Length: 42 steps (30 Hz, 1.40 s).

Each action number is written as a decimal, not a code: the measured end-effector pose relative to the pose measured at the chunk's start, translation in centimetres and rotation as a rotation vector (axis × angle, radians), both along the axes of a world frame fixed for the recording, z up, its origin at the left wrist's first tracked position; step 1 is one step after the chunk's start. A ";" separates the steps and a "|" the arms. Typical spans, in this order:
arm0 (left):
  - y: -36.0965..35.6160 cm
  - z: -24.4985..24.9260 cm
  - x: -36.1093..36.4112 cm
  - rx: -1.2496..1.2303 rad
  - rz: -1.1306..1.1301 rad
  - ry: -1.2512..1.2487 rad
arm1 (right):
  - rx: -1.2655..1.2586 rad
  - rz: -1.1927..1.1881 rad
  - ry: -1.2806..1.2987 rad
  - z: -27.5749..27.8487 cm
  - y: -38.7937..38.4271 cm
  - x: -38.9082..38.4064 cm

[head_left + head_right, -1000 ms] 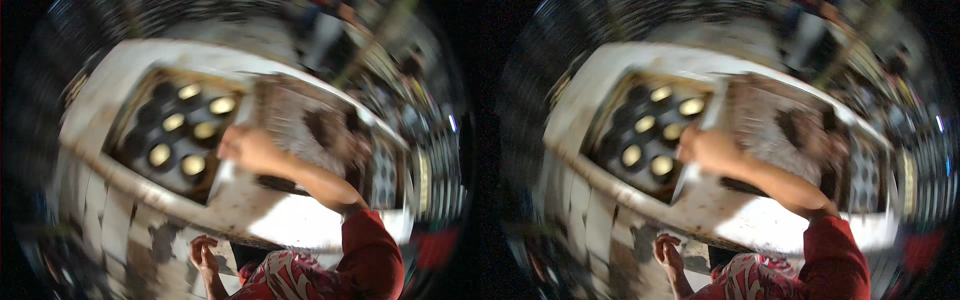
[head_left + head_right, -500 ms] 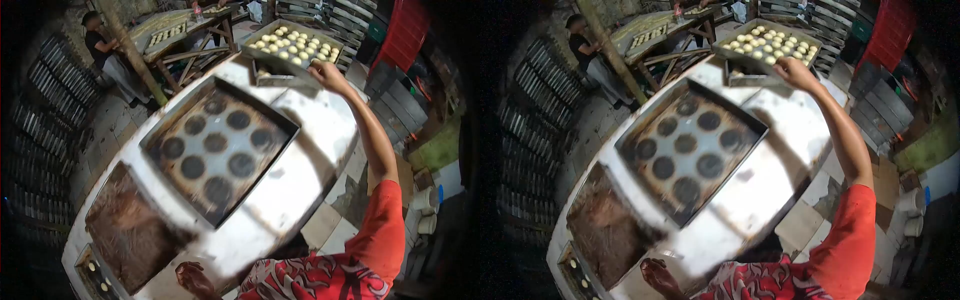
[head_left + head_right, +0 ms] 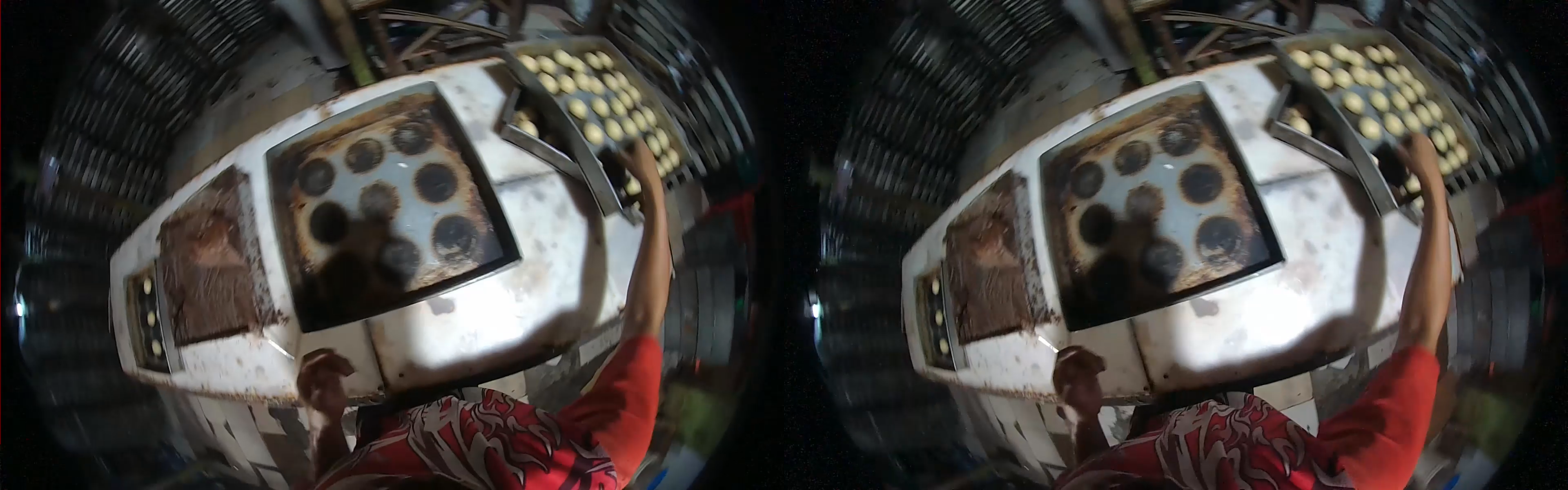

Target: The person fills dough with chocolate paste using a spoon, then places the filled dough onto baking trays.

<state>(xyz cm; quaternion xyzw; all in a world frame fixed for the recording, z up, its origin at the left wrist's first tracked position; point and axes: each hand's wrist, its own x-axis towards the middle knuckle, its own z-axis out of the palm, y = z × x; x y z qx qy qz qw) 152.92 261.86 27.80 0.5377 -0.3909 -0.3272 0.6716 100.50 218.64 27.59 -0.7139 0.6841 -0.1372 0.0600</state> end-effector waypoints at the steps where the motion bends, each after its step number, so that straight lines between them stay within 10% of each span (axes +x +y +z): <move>1: -0.3 -0.4 -0.5 -0.031 -0.093 0.176 | -0.214 0.072 -0.212 -1.9 1.6 0.3; 6: -0.4 0.6 -1.3 0.420 -0.375 0.161 | -0.464 -0.072 -0.528 1.0 5.7 3.5; 18: 2.5 -1.2 1.8 0.231 -0.129 0.114 | 0.243 -0.003 0.244 -0.8 -0.8 0.5; 20: 2.4 -1.5 0.6 0.296 -0.206 0.092 | 0.144 -0.188 -0.094 -1.2 -1.3 -0.2; 24: 2.4 -2.2 -1.4 0.324 -0.252 0.254 | 0.252 0.128 -1.867 0.2 2.8 -7.7; 26: 1.8 -2.6 -1.9 0.303 -0.308 0.247 | -0.468 0.068 -1.708 8.9 13.2 6.2; 29: 0.0 -1.1 -2.9 0.095 -0.495 0.542 | -0.739 0.280 -1.272 7.2 23.2 18.2; 31: -1.2 0.5 -3.5 0.155 -0.452 0.904 | -0.269 0.829 -1.259 3.7 29.1 27.0; 32: -0.9 -0.1 -2.6 0.135 -0.433 1.102 | 0.135 1.037 -0.813 5.5 31.2 31.1; 34: 0.4 -0.5 0.3 0.314 -0.241 0.911 | 0.018 1.258 -0.268 3.0 37.0 38.5; 38: 5.6 -1.2 7.0 0.250 0.232 0.755 | -0.242 1.165 -0.918 2.9 42.0 46.9; 40: 9.2 -1.3 10.5 0.400 0.167 -0.401 | -0.431 0.999 -1.178 2.2 43.3 54.1; 42: 12.0 0.1 12.1 -0.155 0.047 0.788 | -0.218 0.722 -1.217 1.0 45.0 61.9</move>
